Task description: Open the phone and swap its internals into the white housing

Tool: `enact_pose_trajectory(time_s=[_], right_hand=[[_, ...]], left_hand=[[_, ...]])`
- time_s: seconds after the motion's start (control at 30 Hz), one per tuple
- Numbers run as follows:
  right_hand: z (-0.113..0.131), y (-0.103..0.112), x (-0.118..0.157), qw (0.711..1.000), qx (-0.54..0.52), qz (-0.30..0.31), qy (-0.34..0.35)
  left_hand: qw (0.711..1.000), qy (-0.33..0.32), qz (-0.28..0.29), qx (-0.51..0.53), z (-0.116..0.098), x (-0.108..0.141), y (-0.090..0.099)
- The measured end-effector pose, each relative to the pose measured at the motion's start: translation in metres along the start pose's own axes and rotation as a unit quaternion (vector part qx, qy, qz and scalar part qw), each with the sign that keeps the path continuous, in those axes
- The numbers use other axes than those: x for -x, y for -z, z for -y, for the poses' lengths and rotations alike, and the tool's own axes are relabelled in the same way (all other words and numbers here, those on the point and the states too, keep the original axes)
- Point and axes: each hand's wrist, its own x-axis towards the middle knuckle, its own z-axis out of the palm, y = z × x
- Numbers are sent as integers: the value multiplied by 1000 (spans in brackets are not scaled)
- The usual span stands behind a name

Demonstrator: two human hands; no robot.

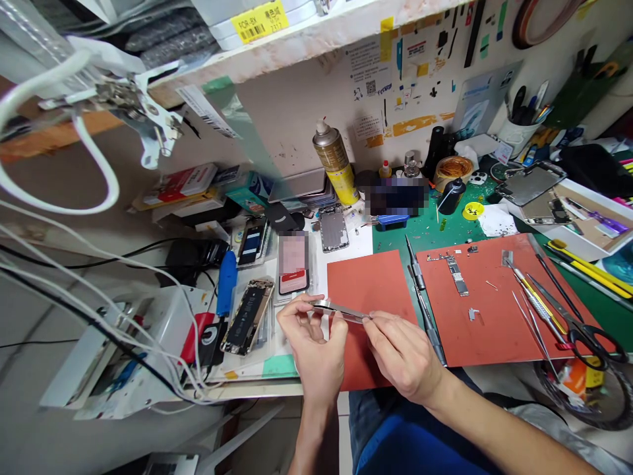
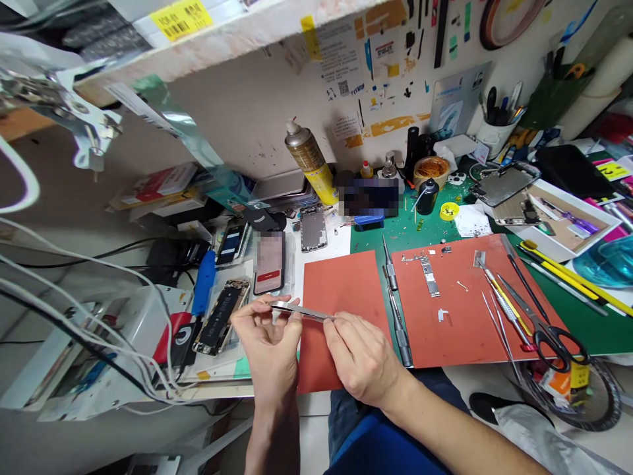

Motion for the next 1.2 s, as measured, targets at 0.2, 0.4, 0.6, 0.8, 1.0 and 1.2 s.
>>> enact_pose_trajectory(time_s=[0.2, 0.4, 0.6, 0.8, 1.0, 1.2], right_hand=[[-7, 5, -10, 999, -47, 8, -24], [-24, 13, -20, 984, -141, 84, -71], [-27, 12, -19, 988, -121, 90, -39], [-30, 13, -22, 982, -153, 97, -51], [-40, 17, -33, 954, -239, 140, -113], [-44, 17, -36, 946, -267, 147, -115]], left_hand=[[1000, 2, -5, 4, 0, 0, 0], [1000, 21, 4, 24, 0, -1, 1], [999, 27, 8, 17, 1, -2, 2], [1000, 29, 10, 7, 1, -3, 4], [1000, 27, 12, 11, 2, -3, 6], [999, 23, 19, 16, 3, -3, 6]])
